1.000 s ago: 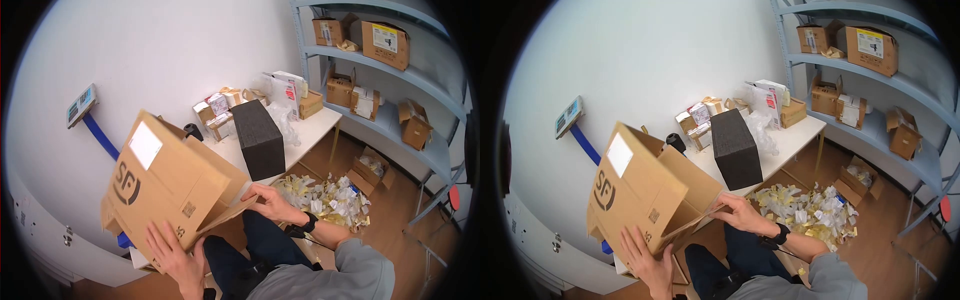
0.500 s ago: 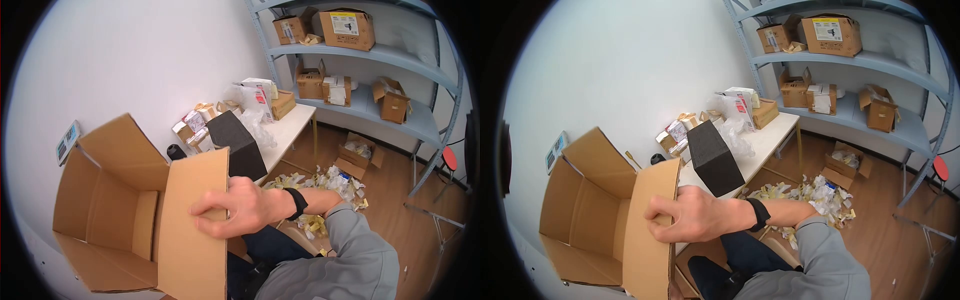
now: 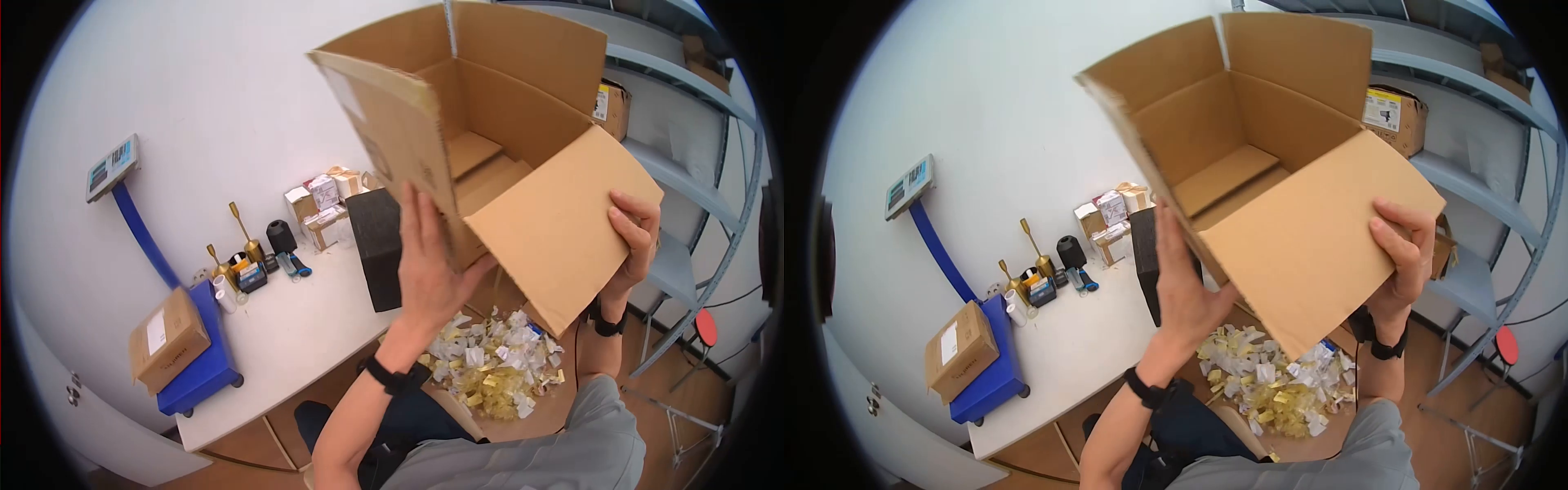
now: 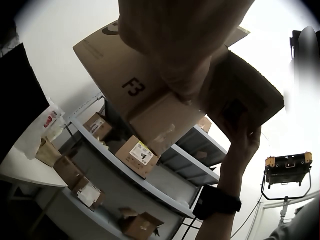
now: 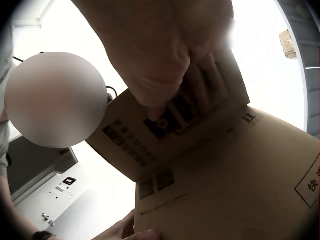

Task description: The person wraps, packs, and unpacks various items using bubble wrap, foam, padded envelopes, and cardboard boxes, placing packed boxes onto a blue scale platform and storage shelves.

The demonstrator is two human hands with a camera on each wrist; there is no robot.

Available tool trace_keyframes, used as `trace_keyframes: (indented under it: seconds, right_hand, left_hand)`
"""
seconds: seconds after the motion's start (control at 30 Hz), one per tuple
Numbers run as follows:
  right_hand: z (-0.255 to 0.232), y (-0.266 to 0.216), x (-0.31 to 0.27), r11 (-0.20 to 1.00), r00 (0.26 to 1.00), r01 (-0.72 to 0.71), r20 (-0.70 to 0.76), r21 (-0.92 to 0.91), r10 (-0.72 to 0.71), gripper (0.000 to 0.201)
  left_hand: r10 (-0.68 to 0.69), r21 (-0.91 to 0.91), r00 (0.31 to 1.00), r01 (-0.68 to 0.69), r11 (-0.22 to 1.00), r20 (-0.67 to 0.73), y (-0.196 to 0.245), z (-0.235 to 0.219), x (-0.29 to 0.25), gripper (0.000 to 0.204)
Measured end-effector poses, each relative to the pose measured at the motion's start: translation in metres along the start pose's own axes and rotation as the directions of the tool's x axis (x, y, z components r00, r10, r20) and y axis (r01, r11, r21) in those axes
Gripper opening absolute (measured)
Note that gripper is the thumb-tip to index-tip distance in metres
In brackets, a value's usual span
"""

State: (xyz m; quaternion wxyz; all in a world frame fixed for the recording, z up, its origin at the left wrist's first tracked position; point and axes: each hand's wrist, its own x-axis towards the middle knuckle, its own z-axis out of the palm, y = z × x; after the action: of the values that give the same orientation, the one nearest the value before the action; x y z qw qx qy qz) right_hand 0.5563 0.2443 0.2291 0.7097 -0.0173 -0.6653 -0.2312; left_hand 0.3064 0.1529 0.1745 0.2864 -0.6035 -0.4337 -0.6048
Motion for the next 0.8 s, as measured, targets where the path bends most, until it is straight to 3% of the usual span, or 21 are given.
trace_keyframes:
  seconds: [0.17, 0.23, 0.27, 0.33, 0.37, 0.4, 0.47, 0.5, 0.57, 0.63, 0.7, 0.77, 0.8]
  right_hand:
    - [-0.009, 0.042, -0.07, 0.995, 0.995, -0.067, 0.067, -0.072, 0.072, 0.034]
    - [-0.001, 0.058, -0.118, 0.968, 0.956, -0.238, 0.16, -0.076, 0.247, 0.028]
    - [0.005, 0.061, -0.142, 0.969, 0.956, -0.236, 0.161, -0.074, 0.245, 0.028]
    - [0.016, 0.064, -0.179, 0.911, 0.876, -0.402, 0.251, -0.09, 0.411, 0.027]
    - [0.019, 0.063, -0.187, 0.911, 0.877, -0.402, 0.249, -0.086, 0.411, 0.027]
    - [0.023, 0.065, -0.193, 0.898, 0.867, -0.434, 0.236, -0.074, 0.439, 0.026]
    - [0.03, 0.064, -0.199, 0.886, 0.843, -0.46, 0.28, -0.068, 0.459, 0.026]
    - [0.034, 0.063, -0.203, 0.878, 0.835, -0.473, 0.282, -0.073, 0.473, 0.026]
    - [0.043, 0.066, -0.211, 0.87, 0.807, -0.492, 0.37, -0.01, 0.461, 0.026]
    - [0.053, 0.065, -0.215, 0.86, 0.796, -0.51, 0.385, 0.011, 0.467, 0.026]
    - [0.062, 0.066, -0.219, 0.84, 0.792, -0.542, 0.355, 0.036, 0.496, 0.026]
    - [0.068, 0.068, -0.222, 0.838, 0.793, -0.545, 0.348, 0.038, 0.5, 0.026]
    - [0.072, 0.069, -0.223, 0.843, 0.796, -0.537, 0.357, 0.043, 0.489, 0.025]
  left_hand:
    - [-0.136, -0.091, 0.984, 0.147, 0.985, 0.119, 0.004, 0.075, -0.045, 0.113]
    - [-0.178, -0.021, 0.956, 0.188, 0.982, 0.235, -0.009, 0.095, -0.068, 0.11]
    - [-0.232, -0.006, 0.928, 0.244, 0.97, 0.293, -0.017, 0.102, -0.081, 0.107]
    - [-0.26, 0.048, 0.892, 0.261, 0.964, 0.369, -0.038, 0.111, -0.107, 0.107]
    - [-0.288, 0.102, 0.85, 0.271, 0.957, 0.441, -0.042, 0.111, -0.112, 0.107]
    - [-0.29, 0.106, 0.852, 0.271, 0.957, 0.437, -0.046, 0.111, -0.117, 0.107]
    - [-0.11, 0.18, 0.861, 0.022, 0.983, 0.497, -0.051, 0.096, -0.12, 0.098]
    - [-0.115, 0.18, 0.852, 0.024, 0.983, 0.511, -0.055, 0.086, -0.118, 0.098]
    - [-0.06, 0.307, 0.915, -0.072, 0.949, 0.399, -0.062, 0.058, -0.085, 0.087]
    - [-0.183, 0.537, 0.903, -0.062, 0.841, 0.39, -0.087, 0.033, -0.057, 0.082]
    - [-0.357, 0.674, 0.812, -0.06, 0.736, 0.462, -0.12, 0.009, -0.044, 0.081]
    - [-0.593, 0.719, 0.597, 0.041, 0.694, 0.54, -0.147, -0.007, -0.045, 0.078]
    - [-0.543, 0.717, 0.628, -0.034, 0.696, 0.557, -0.154, -0.012, -0.05, 0.077]
